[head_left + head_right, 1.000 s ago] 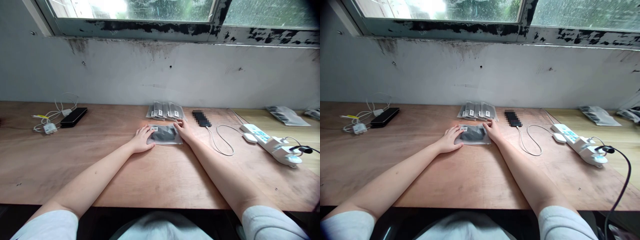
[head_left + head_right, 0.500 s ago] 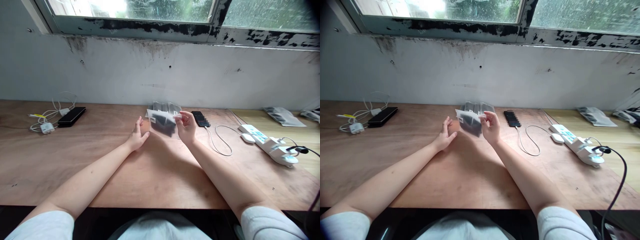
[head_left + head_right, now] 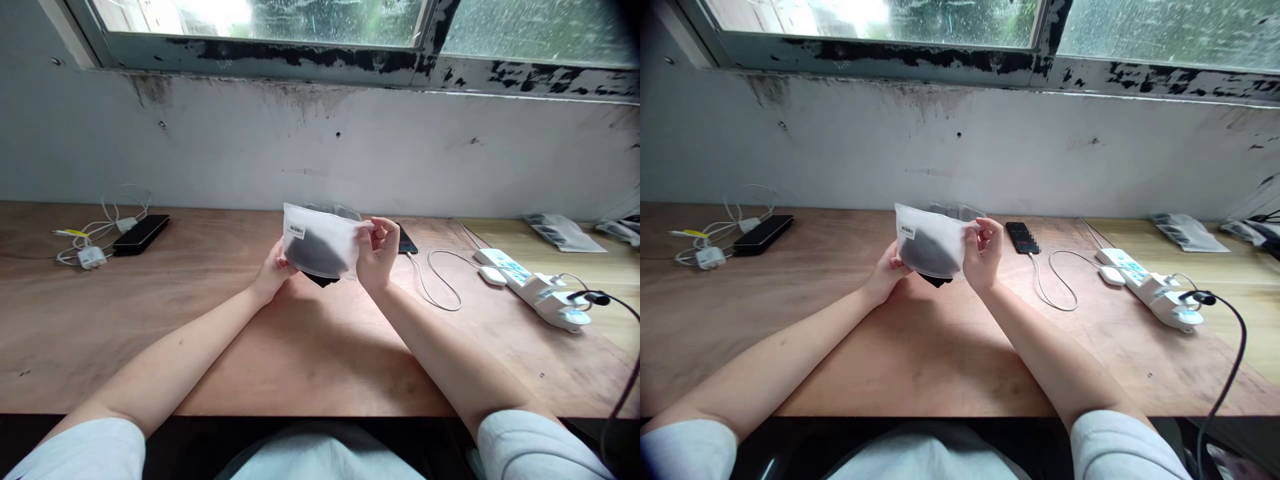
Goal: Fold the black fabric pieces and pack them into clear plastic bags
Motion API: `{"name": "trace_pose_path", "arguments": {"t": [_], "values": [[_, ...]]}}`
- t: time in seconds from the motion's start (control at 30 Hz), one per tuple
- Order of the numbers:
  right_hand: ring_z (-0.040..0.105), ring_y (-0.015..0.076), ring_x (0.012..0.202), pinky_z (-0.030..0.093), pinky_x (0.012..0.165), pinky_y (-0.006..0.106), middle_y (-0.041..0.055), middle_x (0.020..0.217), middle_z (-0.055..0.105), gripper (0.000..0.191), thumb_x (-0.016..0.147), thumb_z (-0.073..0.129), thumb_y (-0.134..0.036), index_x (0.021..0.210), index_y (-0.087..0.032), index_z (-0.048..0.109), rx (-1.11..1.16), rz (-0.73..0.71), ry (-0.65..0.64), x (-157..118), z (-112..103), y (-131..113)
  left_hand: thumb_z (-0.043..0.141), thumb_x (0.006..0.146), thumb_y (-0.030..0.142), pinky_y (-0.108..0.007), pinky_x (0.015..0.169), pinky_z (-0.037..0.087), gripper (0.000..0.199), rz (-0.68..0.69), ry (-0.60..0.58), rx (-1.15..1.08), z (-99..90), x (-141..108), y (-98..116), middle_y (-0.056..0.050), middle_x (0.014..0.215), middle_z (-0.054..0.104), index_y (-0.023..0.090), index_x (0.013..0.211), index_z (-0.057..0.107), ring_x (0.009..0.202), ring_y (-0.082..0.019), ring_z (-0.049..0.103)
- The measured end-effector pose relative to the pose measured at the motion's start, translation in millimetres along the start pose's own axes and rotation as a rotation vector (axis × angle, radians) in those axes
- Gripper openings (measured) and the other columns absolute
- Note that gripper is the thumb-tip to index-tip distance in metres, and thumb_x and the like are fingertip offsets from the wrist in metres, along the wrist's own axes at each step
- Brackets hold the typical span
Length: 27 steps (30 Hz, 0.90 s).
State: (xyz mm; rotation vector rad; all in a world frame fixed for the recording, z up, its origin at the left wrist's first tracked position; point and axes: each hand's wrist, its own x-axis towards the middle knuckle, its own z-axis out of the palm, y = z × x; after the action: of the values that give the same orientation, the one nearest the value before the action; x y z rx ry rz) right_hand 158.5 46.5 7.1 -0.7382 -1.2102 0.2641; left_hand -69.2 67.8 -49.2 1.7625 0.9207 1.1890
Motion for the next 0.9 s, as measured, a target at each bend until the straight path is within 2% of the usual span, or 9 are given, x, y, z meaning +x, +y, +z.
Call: {"name": "trace_pose_path", "arguments": {"t": [0.1,0.2,0.33,0.5,0.6,0.7,0.8,0.83,0.9], "values": [[0.062,0.0171,0.087,0.052,0.079,0.034,0.0018,0.092,0.057,0.023,0.094,0.051,-0.029,0.115,-0.029,0.043,-0.024,0.096,0.038,2,-4,21,0.074,0.081,0.042,-0.043,0.093,0.051,0.077,-0.102,0.085,-0.209,0.3,1,-4,-0.005,0.1,0.07,0.024,0.146,0.039,0.1,-0.024,0.066],[0.061,0.0175,0.084,0.052,0.08,0.033,0.0009,0.089,0.056,0.027,0.091,0.05,-0.027,0.115,-0.028,0.039,-0.1,0.203,0.07,8,-14,46,0.068,0.077,0.029,-0.034,0.081,0.051,0.069,-0.159,0.2,-0.205,-3.7,1,-12,0.003,0.079,0.06,0.022,0.14,0.043,0.08,-0.017,0.064],[0.06,0.0208,0.083,0.051,0.082,0.037,0.0036,0.089,0.058,0.03,0.086,0.049,-0.023,0.116,-0.024,0.043,-0.283,0.314,0.091,17,-36,73,0.057,0.077,0.022,-0.028,0.066,0.045,0.046,-0.132,0.3,0.069,-10.7,1,-23,0.007,0.066,0.048,0.021,0.122,0.052,0.059,-0.013,0.052],[0.059,0.0314,0.103,0.044,0.097,0.052,0.0154,0.107,0.061,0.039,0.082,0.049,-0.022,0.121,-0.018,0.05,-0.672,0.384,0.0,20,-60,87,0.057,0.084,0.027,-0.038,0.085,0.047,0.019,-0.153,0.289,0.532,-15.2,1,-18,-0.002,0.083,0.068,0.023,0.103,0.061,0.082,-0.023,0.065],[0.036,0.0441,0.137,0.026,0.109,0.068,0.0245,0.143,0.045,0.043,0.081,0.057,-0.021,0.124,-0.016,0.055,-0.95,0.229,-0.175,13,-60,83,0.051,0.092,0.033,-0.048,0.102,0.04,0.016,-0.056,0.286,0.725,-7.1,-11,0,-0.008,0.107,0.071,0.023,0.094,0.063,0.109,-0.03,0.062],[0.014,0.0399,0.152,0.013,0.118,0.065,0.0158,0.162,0.03,0.047,0.086,0.06,-0.024,0.133,-0.021,0.056,-0.957,-0.051,-0.548,5,-52,79,0.053,0.092,0.043,-0.053,0.107,0.036,0.03,0.033,0.138,0.848,10.0,-30,13,-0.011,0.13,0.065,0.024,0.113,0.063,0.125,-0.034,0.055],[0.022,0.0341,0.153,0.02,0.122,0.054,0.009,0.163,0.033,0.048,0.093,0.058,-0.034,0.141,-0.027,0.055,-0.831,-0.115,-0.975,-1,-44,80,0.063,0.085,0.048,-0.058,0.111,0.034,0.056,0.03,-0.07,0.925,24.0,-43,15,-0.019,0.146,0.052,0.018,0.132,0.057,0.136,-0.041,0.046],[0.027,0.0338,0.151,0.024,0.12,0.052,0.0088,0.162,0.036,0.048,0.095,0.056,-0.037,0.142,-0.028,0.055,-0.816,-0.073,-1.063,-3,-43,81,0.064,0.084,0.047,-0.058,0.114,0.031,0.059,0.049,-0.147,0.921,25.7,-44,14,-0.02,0.15,0.049,0.018,0.134,0.056,0.139,-0.041,0.044],[0.039,0.035,0.144,0.032,0.115,0.052,0.0113,0.155,0.046,0.045,0.097,0.052,-0.044,0.139,-0.029,0.058,-0.822,0.037,-1.103,-5,-41,79,0.063,0.086,0.044,-0.059,0.119,0.024,0.058,0.122,-0.302,0.872,23.4,-41,13,-0.016,0.155,0.045,0.02,0.138,0.055,0.143,-0.038,0.039]]}}
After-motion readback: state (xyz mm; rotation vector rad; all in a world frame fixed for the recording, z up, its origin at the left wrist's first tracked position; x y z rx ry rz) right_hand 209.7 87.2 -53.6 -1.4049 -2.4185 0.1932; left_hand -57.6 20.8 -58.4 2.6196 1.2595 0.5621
